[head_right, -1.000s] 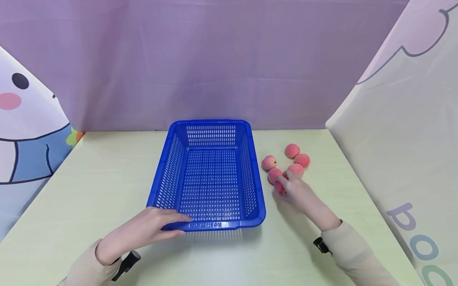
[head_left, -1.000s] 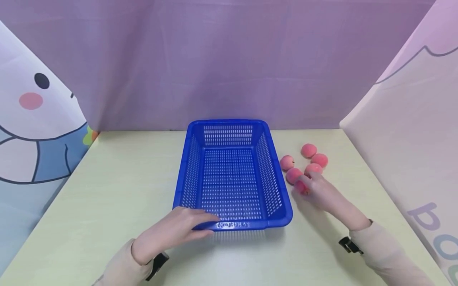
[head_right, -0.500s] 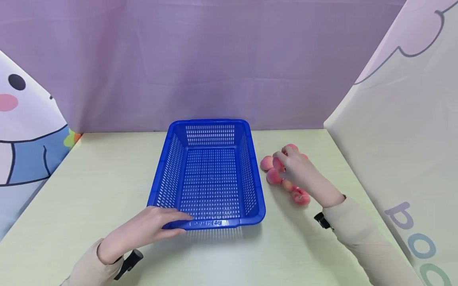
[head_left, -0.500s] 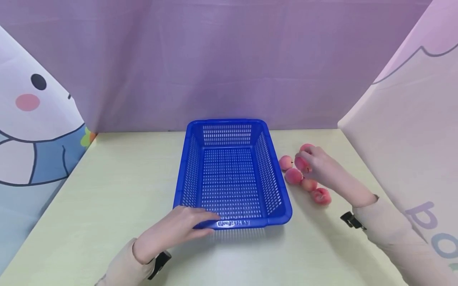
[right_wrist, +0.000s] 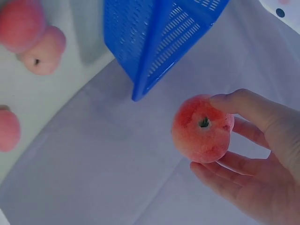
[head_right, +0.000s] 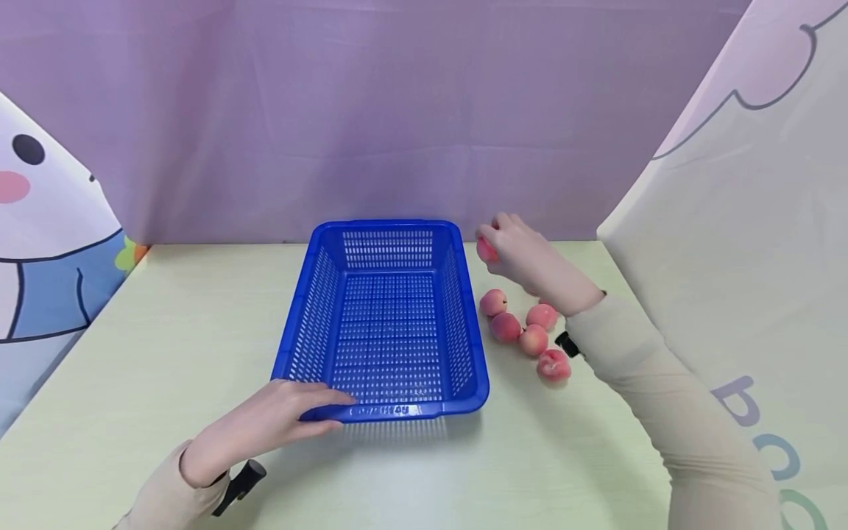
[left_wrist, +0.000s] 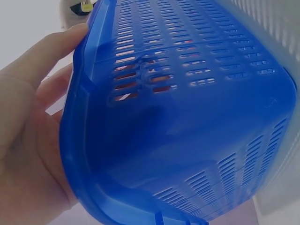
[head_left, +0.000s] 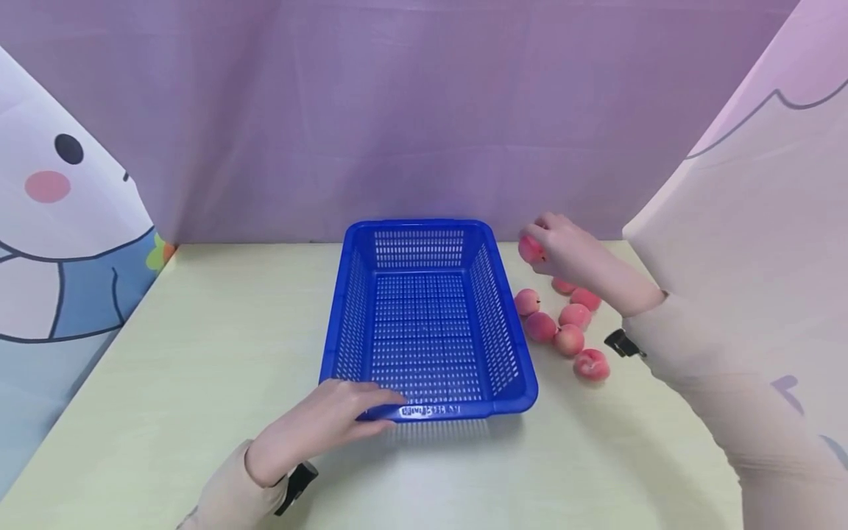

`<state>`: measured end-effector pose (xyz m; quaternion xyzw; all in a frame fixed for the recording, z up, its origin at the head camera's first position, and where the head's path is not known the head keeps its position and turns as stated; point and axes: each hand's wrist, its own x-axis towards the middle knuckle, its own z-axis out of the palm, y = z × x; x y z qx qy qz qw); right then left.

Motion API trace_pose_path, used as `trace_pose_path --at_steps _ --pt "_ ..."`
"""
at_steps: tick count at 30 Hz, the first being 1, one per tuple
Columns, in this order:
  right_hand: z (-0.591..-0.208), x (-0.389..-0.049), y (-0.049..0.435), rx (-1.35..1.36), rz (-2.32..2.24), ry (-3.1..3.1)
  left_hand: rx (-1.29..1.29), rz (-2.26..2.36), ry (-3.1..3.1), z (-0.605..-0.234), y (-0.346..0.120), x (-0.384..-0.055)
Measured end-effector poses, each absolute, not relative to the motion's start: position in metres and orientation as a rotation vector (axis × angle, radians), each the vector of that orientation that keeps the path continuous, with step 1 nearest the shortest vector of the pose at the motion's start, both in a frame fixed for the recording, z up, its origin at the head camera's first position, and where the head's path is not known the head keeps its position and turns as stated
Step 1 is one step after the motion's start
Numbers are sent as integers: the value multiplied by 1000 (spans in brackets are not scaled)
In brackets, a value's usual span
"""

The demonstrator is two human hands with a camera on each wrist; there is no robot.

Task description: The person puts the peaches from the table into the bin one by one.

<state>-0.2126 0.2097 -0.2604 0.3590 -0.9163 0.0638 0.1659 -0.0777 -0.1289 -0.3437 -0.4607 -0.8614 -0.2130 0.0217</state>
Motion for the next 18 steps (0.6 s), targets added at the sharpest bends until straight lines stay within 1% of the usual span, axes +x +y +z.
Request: trace_pose_path --at_steps 6,12,18 --pt "-246 -232 188 1037 109 -2676 -1434 -640 -2668 -343 -128 -78" --pt "-233 -246 163 1024 129 -2752 -1444 -641 -2689 -342 -128 -79" --pt "-229 -260 141 1004 135 -2821 -1447 -656 -2705 -341 -128 -79"
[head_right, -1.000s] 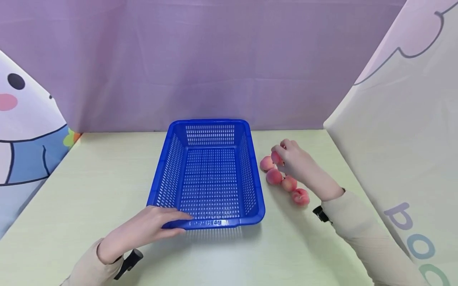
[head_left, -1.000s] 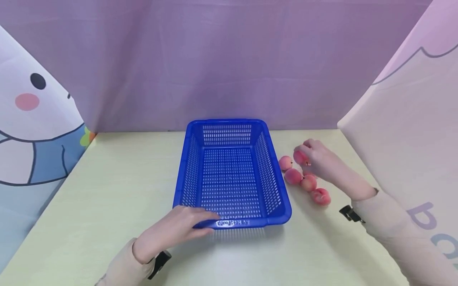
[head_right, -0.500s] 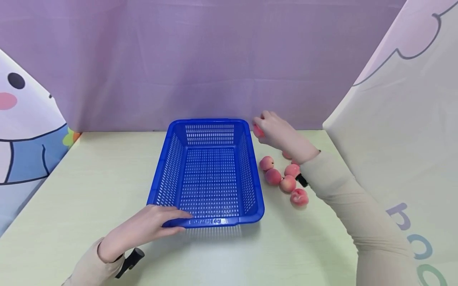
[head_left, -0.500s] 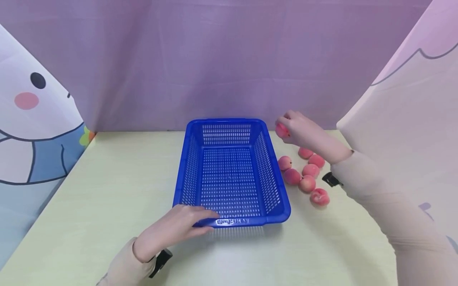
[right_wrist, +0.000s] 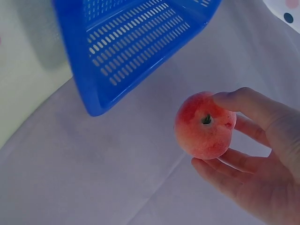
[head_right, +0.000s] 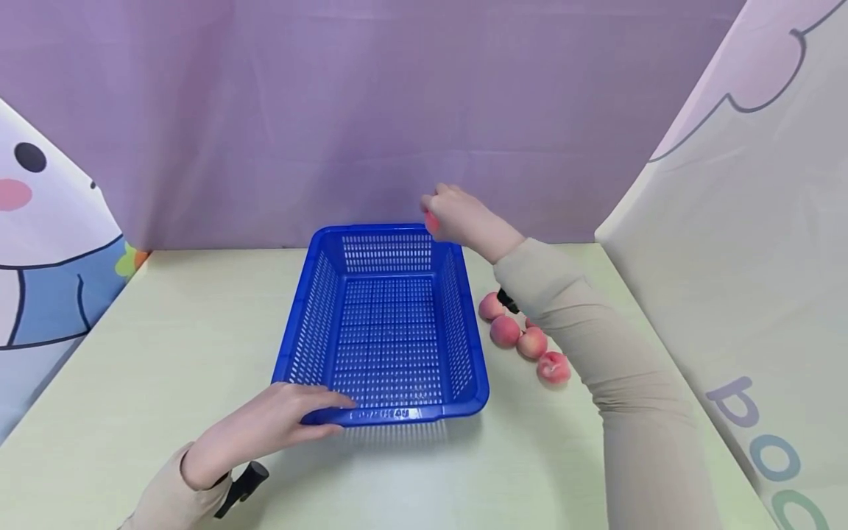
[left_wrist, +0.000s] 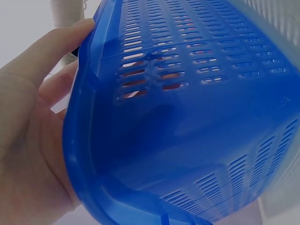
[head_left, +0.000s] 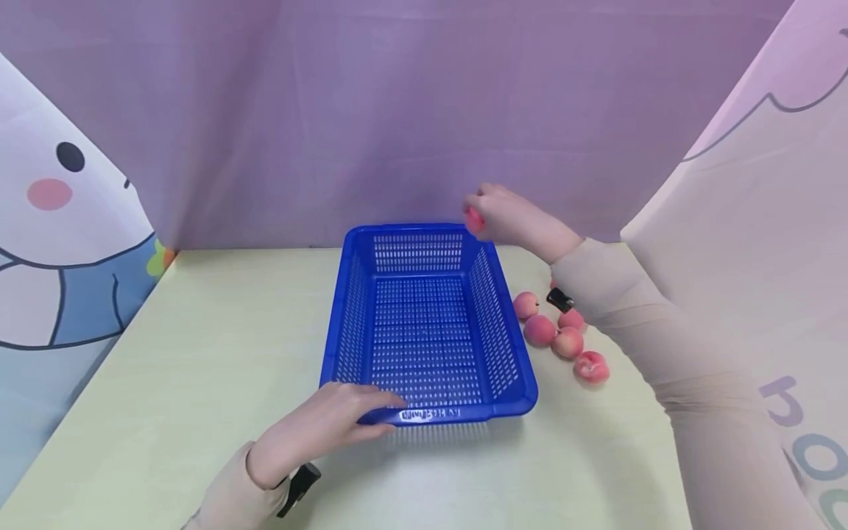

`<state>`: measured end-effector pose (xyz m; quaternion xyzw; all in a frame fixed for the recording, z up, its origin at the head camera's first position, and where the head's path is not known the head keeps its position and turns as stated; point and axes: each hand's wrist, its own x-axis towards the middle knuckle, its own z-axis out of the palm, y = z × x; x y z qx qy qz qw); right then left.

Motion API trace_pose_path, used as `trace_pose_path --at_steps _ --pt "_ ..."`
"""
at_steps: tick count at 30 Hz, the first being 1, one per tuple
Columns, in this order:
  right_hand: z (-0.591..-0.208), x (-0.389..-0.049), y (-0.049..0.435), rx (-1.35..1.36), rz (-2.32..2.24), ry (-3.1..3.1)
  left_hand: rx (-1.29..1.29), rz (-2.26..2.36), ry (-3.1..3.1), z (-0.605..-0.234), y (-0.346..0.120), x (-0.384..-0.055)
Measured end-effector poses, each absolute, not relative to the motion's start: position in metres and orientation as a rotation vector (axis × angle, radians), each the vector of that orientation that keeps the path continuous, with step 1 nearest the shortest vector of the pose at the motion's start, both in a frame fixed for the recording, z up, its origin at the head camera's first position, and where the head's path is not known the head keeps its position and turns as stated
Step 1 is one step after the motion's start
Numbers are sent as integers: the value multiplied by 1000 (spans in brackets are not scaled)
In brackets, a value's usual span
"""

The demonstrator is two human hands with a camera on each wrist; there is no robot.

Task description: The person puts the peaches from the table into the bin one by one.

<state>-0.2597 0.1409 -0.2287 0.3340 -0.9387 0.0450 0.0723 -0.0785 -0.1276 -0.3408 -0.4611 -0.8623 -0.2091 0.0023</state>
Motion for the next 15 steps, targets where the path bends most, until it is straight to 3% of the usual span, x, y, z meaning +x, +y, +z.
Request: trace_pose_path --at_steps 15 --pt "-248 -292 86 1038 163 -2937 -1425 -663 -2608 -346 -127 -82"
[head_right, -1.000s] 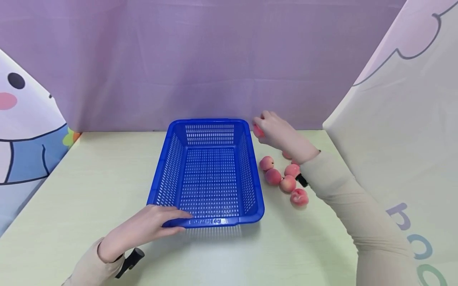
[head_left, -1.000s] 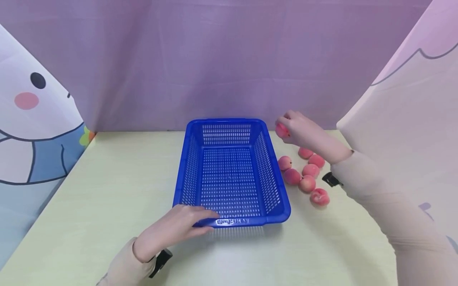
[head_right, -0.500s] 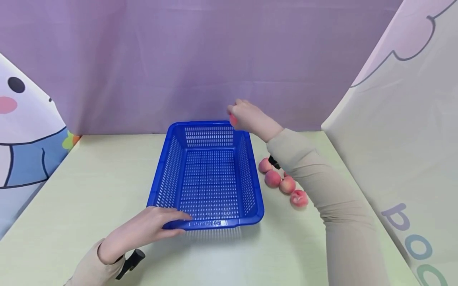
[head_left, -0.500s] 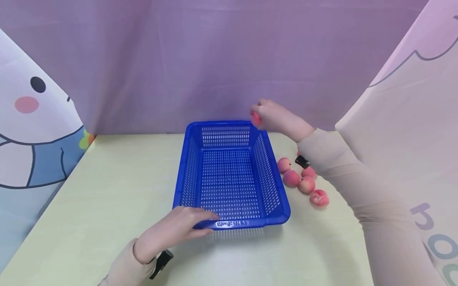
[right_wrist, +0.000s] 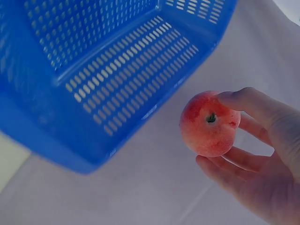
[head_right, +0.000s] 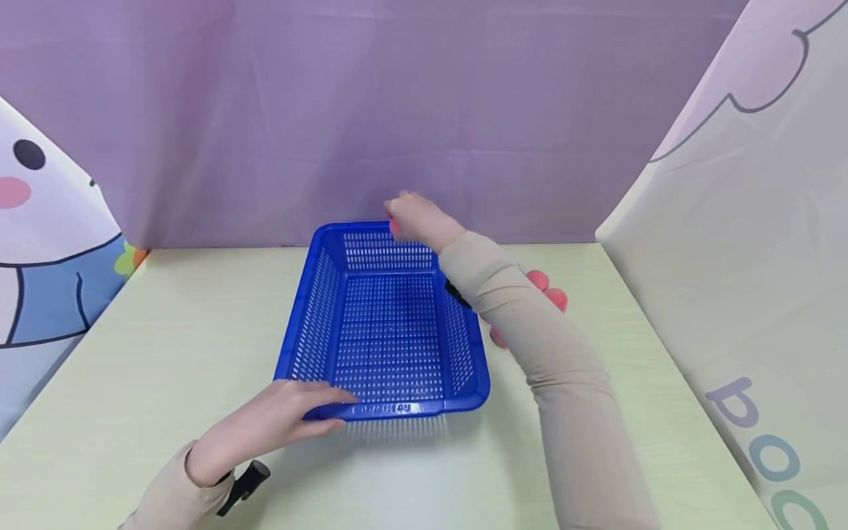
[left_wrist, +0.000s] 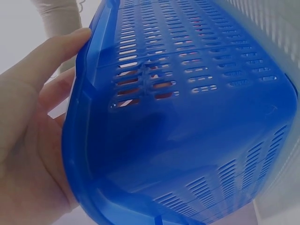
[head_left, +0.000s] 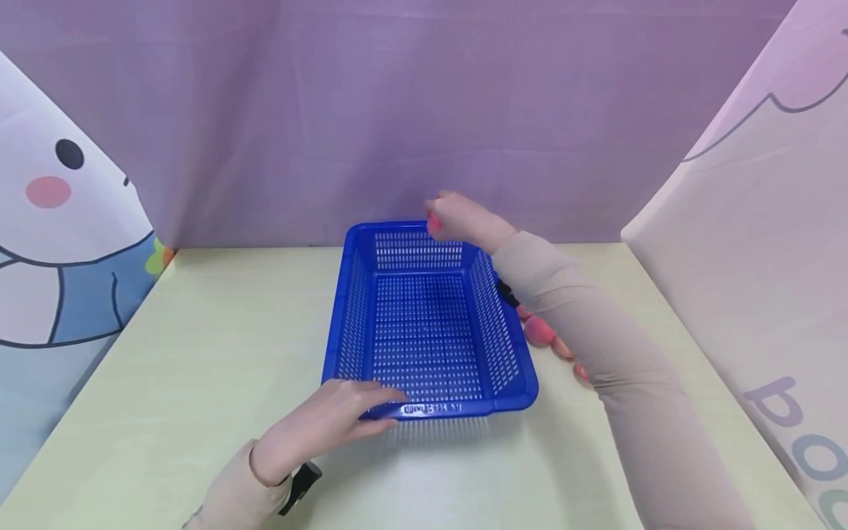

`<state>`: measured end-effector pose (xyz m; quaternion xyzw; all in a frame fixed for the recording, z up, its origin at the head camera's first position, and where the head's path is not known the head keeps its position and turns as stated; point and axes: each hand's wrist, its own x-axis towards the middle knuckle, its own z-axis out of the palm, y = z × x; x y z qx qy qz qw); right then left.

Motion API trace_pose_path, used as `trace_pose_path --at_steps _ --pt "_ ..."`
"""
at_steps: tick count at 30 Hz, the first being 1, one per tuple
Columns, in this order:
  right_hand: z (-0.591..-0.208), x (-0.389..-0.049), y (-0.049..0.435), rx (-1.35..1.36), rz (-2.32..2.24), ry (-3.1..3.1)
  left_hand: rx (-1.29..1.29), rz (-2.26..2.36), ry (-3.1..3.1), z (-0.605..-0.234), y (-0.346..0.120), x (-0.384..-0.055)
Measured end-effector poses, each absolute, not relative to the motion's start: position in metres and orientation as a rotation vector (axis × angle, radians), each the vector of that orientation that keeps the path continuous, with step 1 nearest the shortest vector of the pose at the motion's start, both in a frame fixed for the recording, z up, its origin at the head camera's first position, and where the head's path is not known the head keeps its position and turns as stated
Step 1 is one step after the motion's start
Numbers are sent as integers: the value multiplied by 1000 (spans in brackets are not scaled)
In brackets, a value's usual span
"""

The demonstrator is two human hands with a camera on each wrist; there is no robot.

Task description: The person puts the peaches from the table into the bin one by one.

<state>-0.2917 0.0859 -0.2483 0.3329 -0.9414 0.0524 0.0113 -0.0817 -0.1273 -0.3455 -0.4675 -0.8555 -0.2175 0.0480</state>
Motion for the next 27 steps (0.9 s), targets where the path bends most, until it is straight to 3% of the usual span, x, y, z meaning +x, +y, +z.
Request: trace_pose_path --at_steps 14,27 --pt "-279 -303 34 930 151 -3092 -1418 -674 -2617 -346 -125 -83" --pt "-318 -307 19 813 276 -3113 -1406 -666 -2637 -347 -124 -83"
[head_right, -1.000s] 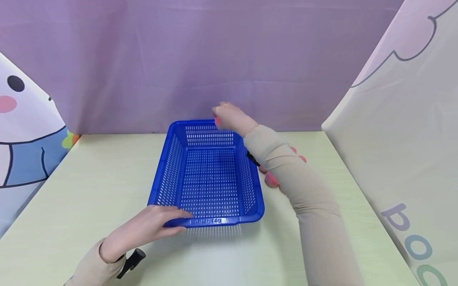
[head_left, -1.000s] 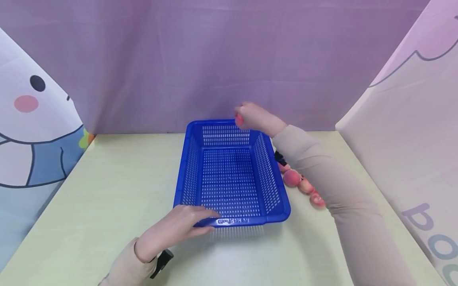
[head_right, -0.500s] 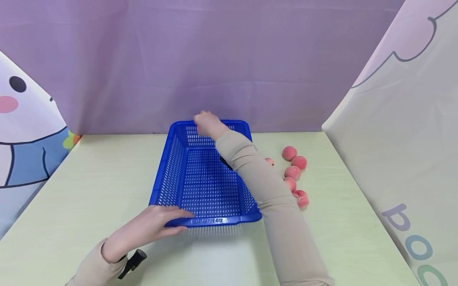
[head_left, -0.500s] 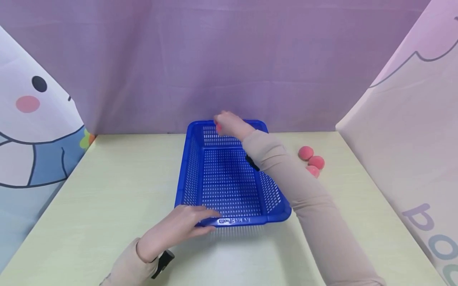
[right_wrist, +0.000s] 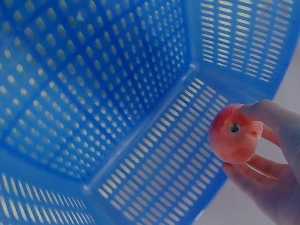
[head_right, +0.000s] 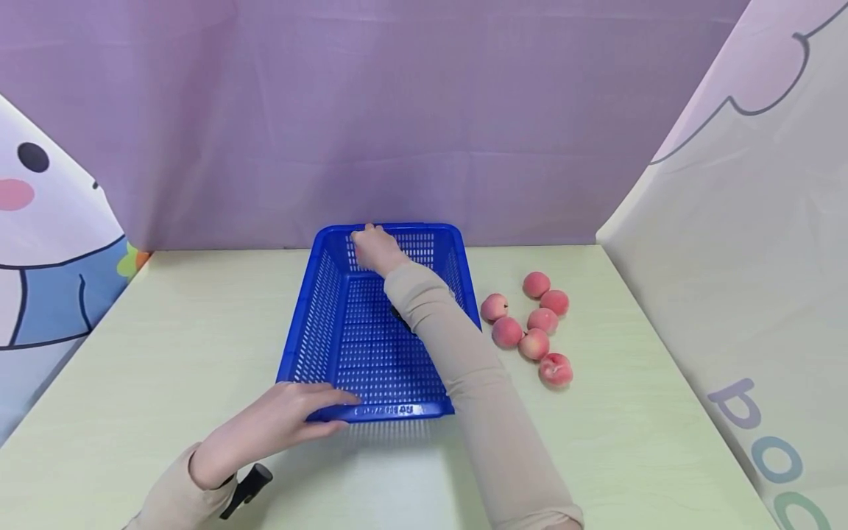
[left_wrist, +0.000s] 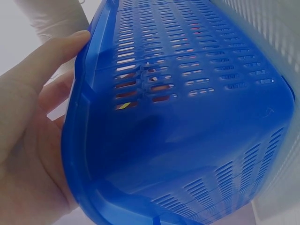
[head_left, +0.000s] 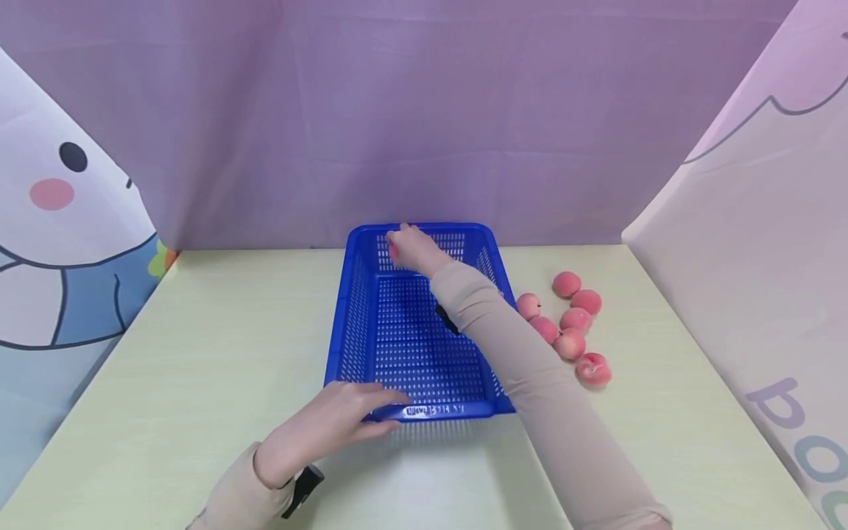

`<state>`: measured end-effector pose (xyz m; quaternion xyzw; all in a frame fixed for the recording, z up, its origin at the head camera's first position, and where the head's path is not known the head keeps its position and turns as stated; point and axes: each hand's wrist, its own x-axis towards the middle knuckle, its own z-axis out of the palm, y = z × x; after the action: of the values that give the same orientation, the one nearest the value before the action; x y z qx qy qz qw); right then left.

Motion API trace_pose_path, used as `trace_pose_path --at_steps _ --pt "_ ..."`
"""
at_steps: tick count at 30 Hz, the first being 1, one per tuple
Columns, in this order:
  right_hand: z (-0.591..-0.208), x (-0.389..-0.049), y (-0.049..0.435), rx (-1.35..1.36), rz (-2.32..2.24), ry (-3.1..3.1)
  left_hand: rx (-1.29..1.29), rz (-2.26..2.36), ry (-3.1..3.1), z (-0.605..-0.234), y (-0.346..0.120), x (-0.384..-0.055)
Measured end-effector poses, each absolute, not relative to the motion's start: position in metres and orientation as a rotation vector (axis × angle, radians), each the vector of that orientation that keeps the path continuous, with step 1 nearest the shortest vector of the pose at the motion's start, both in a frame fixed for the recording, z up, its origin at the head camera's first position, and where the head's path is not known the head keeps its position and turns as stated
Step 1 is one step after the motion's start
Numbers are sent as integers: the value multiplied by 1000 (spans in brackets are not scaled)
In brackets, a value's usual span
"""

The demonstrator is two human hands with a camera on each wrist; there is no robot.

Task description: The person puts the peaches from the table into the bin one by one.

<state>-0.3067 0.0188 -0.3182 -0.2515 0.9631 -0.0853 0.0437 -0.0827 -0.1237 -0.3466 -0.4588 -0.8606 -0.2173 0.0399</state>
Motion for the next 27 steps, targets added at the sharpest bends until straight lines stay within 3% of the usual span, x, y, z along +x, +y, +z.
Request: trace_pose_path --at_steps 16,27 --pt "-365 -305 5 -870 -332 3041 -1387 -632 -2611 -350 -122 -79" --pt "-375 -305 -1 -866 -298 3027 -1387 -622 -2574 -349 -121 -78"
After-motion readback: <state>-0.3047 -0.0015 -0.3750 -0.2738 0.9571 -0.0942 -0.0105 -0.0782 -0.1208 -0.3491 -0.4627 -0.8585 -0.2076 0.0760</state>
